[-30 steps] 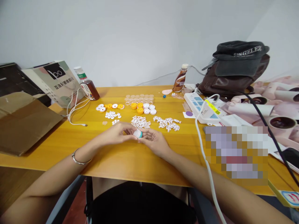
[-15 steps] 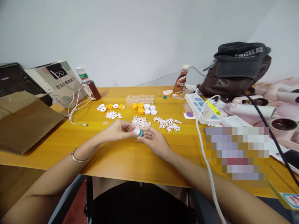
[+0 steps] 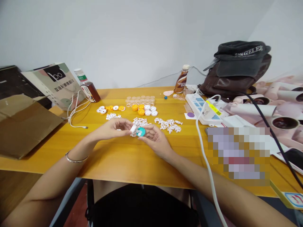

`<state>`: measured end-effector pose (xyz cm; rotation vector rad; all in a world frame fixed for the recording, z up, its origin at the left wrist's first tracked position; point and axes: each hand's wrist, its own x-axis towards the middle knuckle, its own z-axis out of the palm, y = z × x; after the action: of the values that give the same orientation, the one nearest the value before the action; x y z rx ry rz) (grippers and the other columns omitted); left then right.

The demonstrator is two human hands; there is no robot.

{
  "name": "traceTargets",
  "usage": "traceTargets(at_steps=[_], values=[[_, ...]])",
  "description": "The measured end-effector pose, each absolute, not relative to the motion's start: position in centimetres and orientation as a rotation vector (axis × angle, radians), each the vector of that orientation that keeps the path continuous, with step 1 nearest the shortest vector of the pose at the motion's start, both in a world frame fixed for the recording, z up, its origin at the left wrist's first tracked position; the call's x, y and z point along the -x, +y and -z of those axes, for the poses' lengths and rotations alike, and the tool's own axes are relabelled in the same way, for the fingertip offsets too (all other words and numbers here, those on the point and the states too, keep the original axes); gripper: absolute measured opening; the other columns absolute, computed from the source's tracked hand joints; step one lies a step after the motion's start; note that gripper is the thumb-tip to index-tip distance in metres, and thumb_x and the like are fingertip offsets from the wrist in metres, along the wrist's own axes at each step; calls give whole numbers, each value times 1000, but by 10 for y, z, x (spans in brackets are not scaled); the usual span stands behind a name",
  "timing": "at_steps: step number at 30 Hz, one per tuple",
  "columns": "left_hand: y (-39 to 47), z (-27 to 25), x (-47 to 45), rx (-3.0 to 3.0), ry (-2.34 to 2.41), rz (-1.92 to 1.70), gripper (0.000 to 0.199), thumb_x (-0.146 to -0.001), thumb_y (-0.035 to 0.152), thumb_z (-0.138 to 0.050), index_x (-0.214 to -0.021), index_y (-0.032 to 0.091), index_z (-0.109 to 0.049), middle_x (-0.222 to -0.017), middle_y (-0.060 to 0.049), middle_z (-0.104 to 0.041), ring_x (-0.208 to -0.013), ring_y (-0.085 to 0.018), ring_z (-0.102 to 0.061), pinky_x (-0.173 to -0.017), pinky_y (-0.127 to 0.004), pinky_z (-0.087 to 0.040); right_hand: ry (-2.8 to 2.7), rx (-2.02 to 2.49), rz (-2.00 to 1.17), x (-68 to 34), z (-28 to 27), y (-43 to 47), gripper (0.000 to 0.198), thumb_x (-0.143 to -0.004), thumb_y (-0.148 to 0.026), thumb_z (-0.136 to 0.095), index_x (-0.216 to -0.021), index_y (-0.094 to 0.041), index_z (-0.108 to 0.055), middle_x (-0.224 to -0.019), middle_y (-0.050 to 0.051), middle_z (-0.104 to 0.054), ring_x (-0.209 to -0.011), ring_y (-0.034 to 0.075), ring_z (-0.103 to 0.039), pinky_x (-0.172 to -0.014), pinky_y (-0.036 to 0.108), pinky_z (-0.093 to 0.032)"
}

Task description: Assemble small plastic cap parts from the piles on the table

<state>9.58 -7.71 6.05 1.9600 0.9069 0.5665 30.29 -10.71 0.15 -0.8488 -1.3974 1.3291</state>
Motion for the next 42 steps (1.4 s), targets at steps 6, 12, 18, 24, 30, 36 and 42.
traceTargets(at_steps=[6,12,18,24,30,36,42], values=[[-84,-57,-84,-2305,818,-133,19,-63,20,-60,-82,15,-63,-70,-1,-62,-59,-9,-54,-53,-19,-39,-1419,864,-1367,-304,0,-106,36,-67,-27,-69,-97,-23,-51,-90,2,-64,-88,16,-61,-87,36,-48],[-92,-47,-95,-2492,893,-32,19,-63,27,-65,-78,16,-61,-68,-1,-60,-56,-10,-49,-52,-21,-34,-1422,813,-1501,-304,4,-105,37,-68,-26,-68,-100,-23,-49,-88,1,-63,-86,14,-61,-86,35,-48],[-92,-62,-101,-2562,971,-483,26,-80,36,-53,-95,16,-59,-86,-5,-61,-77,-14,-54,-70,-26,-41,-1431,821,-1544,-304,2,-104,37,-67,-26,-69,-99,-23,-50,-91,2,-64,-84,14,-62,-84,34,-48],[-92,-56,-107,-2627,849,-473,19,-84,24,-48,-97,18,-60,-91,-6,-60,-81,-14,-56,-72,-26,-44,-1445,799,-1569,-303,5,-103,36,-66,-26,-69,-98,-23,-51,-91,1,-63,-84,14,-61,-86,35,-46],[-90,-54,-107,-2624,806,-487,19,-86,21,-46,-91,16,-63,-89,-6,-62,-79,-12,-56,-72,-25,-45,-1460,780,-1624,-305,7,-102,34,-68,-23,-67,-98,-23,-51,-91,1,-62,-82,13,-59,-76,29,-48],[-86,-50,-105,-2691,782,-614,22,-87,26,-44,-95,15,-62,-84,-7,-64,-75,-12,-57,-68,-25,-45,-1464,773,-1678,-306,3,-104,32,-70,-23,-65,-100,-22,-53,-92,1,-62,-72,11,-57,-70,27,-46],[-80,-38,-106,-2988,613,-715,20,-88,24,-43,-94,16,-61,-86,-7,-65,-83,-14,-59,-73,-28,-44,-1407,735,-1754,-306,2,-105,32,-70,-19,-65,-100,-20,-53,-83,-1,-61,-67,9,-56,-68,26,-44]])
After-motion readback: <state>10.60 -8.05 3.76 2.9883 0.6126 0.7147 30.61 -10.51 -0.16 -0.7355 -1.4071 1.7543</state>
